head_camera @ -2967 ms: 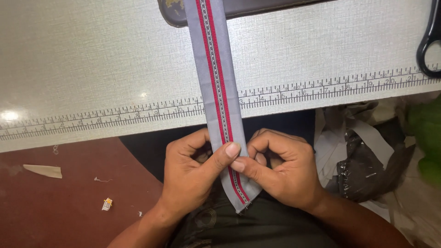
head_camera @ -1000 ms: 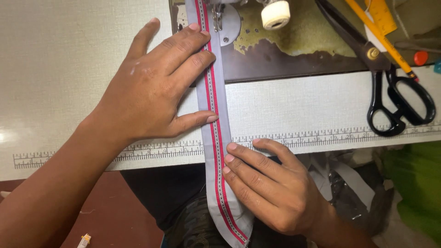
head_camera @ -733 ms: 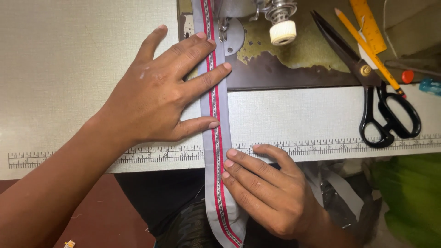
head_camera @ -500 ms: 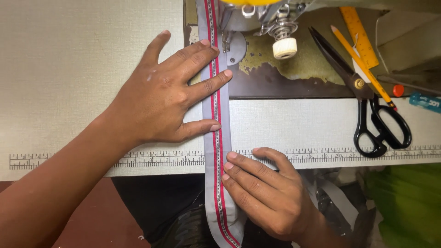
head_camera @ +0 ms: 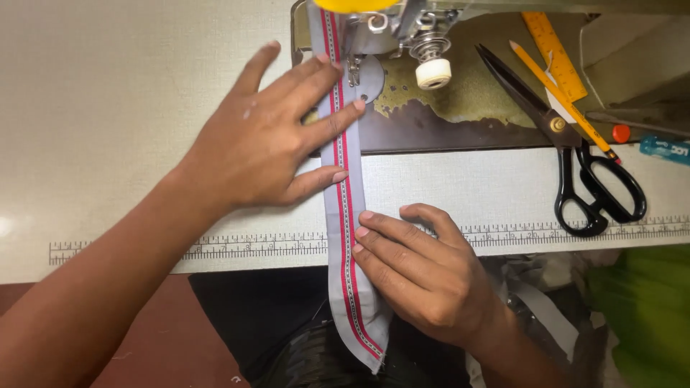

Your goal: The person sews a zipper onto a fabric strip using a sewing machine, then trims the excess fabric with scissors. They then align the zipper with a larger white fabric piece and trim the edge.

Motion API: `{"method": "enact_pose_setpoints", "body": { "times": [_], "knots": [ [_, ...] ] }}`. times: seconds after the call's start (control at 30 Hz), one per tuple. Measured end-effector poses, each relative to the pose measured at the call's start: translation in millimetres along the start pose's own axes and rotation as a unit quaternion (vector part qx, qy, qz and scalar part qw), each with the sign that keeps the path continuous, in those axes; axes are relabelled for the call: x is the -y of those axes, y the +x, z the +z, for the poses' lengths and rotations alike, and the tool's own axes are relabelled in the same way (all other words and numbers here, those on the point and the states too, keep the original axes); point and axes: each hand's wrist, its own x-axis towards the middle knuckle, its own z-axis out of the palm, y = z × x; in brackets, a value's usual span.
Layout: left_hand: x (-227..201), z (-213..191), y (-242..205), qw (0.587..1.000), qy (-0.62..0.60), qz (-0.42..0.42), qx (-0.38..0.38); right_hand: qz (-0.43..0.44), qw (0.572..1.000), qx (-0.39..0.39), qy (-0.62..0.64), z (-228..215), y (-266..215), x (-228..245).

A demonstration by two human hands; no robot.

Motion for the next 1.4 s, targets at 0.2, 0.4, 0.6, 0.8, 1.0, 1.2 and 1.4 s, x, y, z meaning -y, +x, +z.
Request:
{"method": "enact_pose_setpoints", "body": {
  "times": [0.2,0.4,0.6,0.8,1.0,1.2,1.4],
  "knots": [
    [-17.9,-8.5,-6.1,0.999,-0.035,0.023,-0.026,-0.004,1.000,0.004,-0.012,-4.3,0.7,-1.0],
    [-15.1,-6.1,-7.4,0.998,-0.054,0.019,-0.025,-0.003,1.000,0.011,-0.002,-4.2,0.5,-4.7],
    [-13.4,-3.7,-8.3,0.998,-0.054,0.008,-0.021,0.001,1.000,0.012,0.006,-3.3,1.7,-8.3],
    [-6.9,-0.7,-7.3,0.998,-0.064,0.009,-0.025,-0.006,1.000,0.007,-0.001,-1.0,4.9,-13.2],
    [6.8,4.2,-1.5,0.998,-0.061,0.016,-0.030,-0.006,1.000,-0.010,0.000,4.4,6.9,-23.2],
    [-0.1,-5.8,0.1,0.997,-0.031,0.054,-0.046,-0.025,0.999,-0.034,-0.017,6.9,4.0,-25.2],
    [-6.7,-7.5,-7.1,0.996,-0.049,0.049,-0.064,-0.045,0.998,-0.027,-0.026,3.1,6.0,-24.9]
  ]
}}
